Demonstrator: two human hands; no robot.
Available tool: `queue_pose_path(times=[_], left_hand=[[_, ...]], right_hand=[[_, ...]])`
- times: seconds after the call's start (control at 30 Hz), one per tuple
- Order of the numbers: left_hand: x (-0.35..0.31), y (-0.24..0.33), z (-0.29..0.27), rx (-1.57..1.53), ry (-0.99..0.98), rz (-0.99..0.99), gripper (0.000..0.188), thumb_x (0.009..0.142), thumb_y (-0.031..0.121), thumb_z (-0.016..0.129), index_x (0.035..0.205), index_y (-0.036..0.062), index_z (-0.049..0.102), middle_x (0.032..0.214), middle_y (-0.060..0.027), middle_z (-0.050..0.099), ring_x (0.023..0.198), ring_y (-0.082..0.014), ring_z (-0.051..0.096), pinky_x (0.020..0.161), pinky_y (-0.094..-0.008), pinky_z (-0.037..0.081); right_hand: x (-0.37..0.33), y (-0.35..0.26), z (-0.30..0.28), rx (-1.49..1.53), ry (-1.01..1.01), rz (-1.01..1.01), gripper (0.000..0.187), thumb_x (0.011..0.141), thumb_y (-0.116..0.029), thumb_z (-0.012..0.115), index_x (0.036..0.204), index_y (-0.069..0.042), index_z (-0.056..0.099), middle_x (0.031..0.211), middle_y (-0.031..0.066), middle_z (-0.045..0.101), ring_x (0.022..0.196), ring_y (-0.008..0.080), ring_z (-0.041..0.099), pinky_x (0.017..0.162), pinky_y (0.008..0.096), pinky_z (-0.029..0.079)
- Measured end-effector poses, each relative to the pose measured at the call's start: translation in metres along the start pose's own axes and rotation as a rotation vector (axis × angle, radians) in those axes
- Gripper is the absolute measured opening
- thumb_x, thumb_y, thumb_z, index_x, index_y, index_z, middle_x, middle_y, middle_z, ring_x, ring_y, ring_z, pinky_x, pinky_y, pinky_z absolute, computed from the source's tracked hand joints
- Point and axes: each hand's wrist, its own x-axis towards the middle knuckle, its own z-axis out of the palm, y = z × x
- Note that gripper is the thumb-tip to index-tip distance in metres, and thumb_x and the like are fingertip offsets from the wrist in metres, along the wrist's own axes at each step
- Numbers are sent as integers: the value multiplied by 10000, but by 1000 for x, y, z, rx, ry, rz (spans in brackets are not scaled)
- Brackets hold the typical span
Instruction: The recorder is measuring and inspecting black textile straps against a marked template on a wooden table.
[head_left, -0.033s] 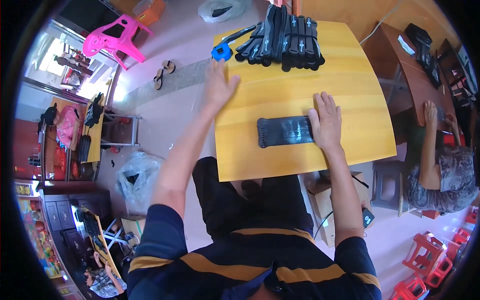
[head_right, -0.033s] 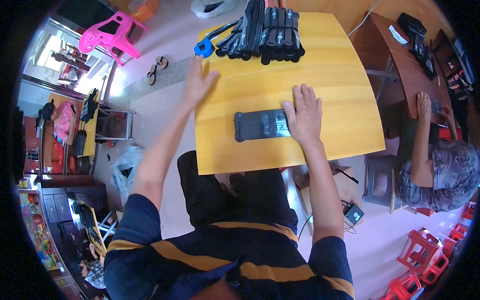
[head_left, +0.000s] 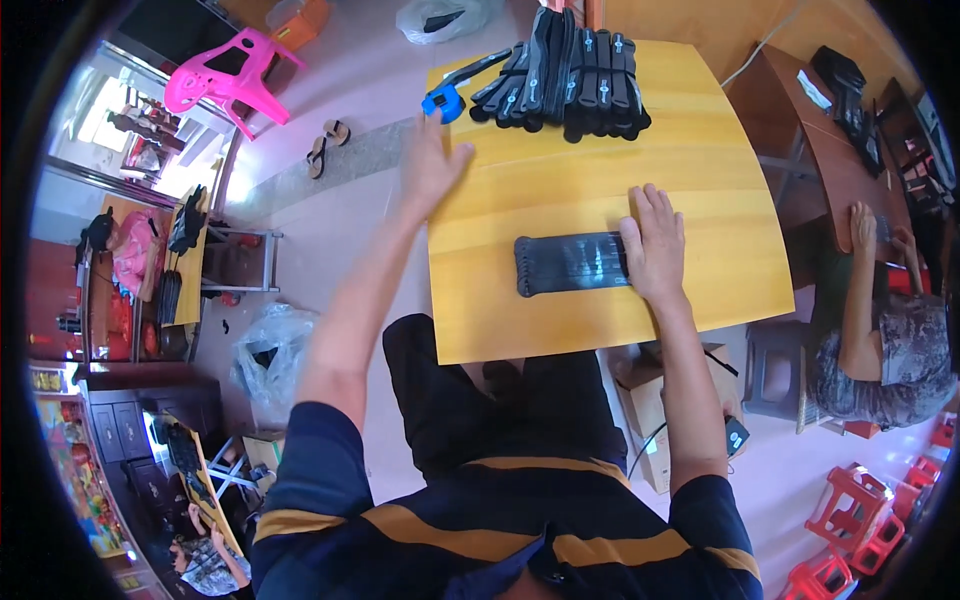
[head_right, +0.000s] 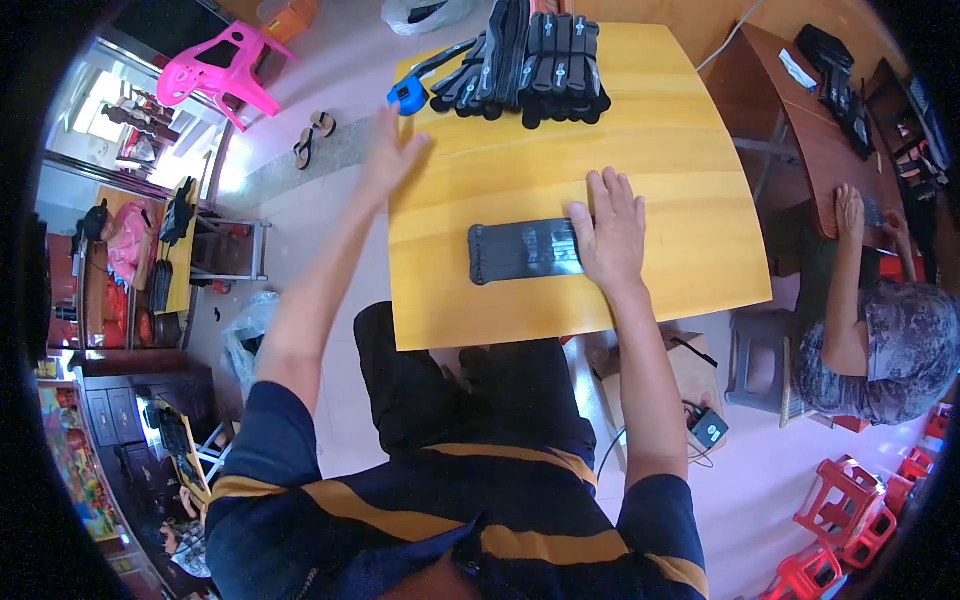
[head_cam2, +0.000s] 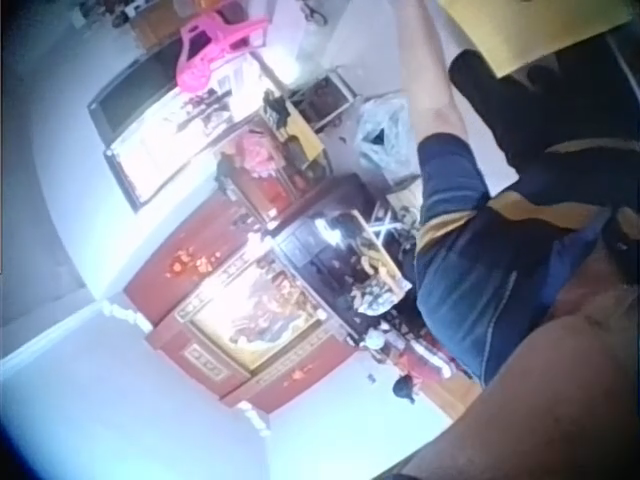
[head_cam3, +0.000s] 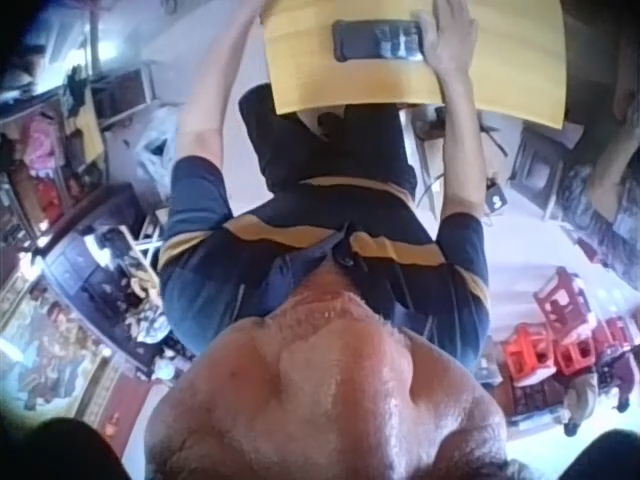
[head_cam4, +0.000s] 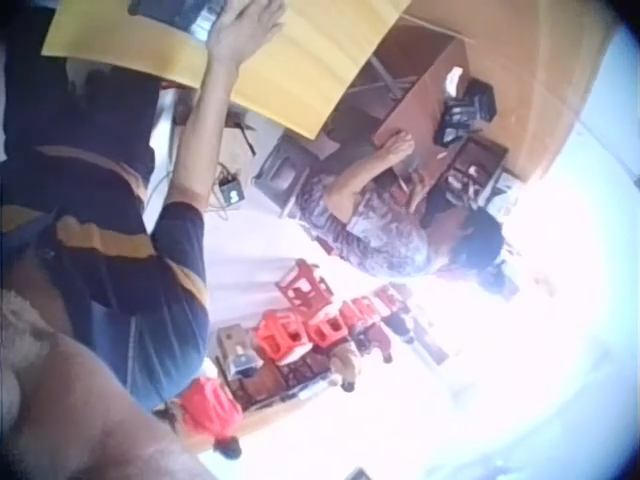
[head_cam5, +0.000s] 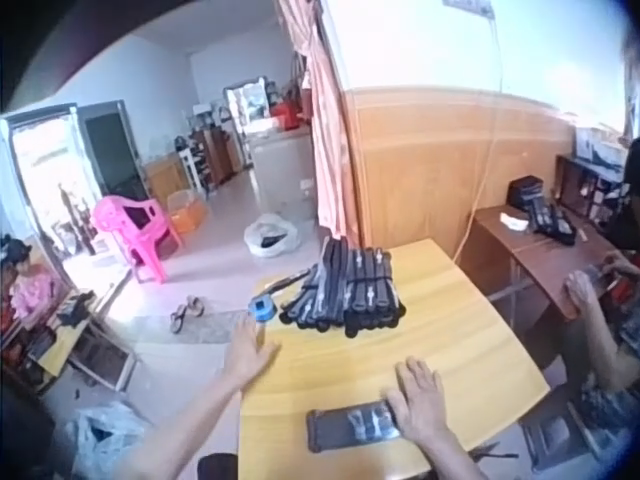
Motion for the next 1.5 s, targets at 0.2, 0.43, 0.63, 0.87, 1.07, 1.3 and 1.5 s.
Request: queue_pose_path(times=[0.2,0.43,0.63,0.87,1.07,1.3,1.5], left_hand=[[67,-38,12,192,-15,71,709,749,389,850,1235,-25,540,1233,-259,600,1169,-452,568,987,-511,479],[84,-36,26,273,-116,-47,604,798,414,808,1200,8,614,1087,-223,668,1039,-407,652,914,-499,534],[19,-18,-31,-134,-116,-44,570,812,363,775,1241,12,642,1072,-160,691,1008,-268,662,859,-383,541],[-152,95,-105,-1524,-343,-419,509,881,163,689,1354,20,570,1192,-16,645,1007,-116,615,799,-280,511],[-241,171,-120,-1597,-330,-402,635,834,274,721,1376,21,508,1230,-61,594,1142,-157,588,996,-322,471],[-297,191,-106,-1637,-298,-425,510,980,272,599,1406,38,445,1295,-79,537,1131,-149,549,990,-326,460],[-329,194,-114,-1640,-475,-505,502,997,313,608,1404,67,448,1188,-80,585,1026,-139,568,886,-307,475]], right_hand=[[0,-2,0,27,10,6,663,1048,-526,412,1490,-39,494,1583,225,413,1515,390,305,1241,554,171],[-2,0,2,-7,16,-25,640,1048,-512,439,1461,-30,523,1575,228,421,1503,402,324,1233,564,191],[1,2,0,-29,40,-67,570,1048,-440,491,1427,-17,546,1540,239,456,1481,405,358,1224,546,229],[-17,-48,-29,475,132,-150,198,995,-141,636,1132,0,662,1040,117,694,991,245,650,903,364,508],[-81,-121,-51,1014,-668,137,238,1029,-291,651,1007,-55,667,773,-31,611,723,64,585,648,218,459],[-124,-101,-43,1038,-668,279,238,1013,-328,670,909,-115,658,692,-41,620,609,37,566,561,184,435],[-103,-97,-40,1068,-610,377,214,998,-268,661,891,-84,655,631,-6,594,535,71,548,495,219,426]])
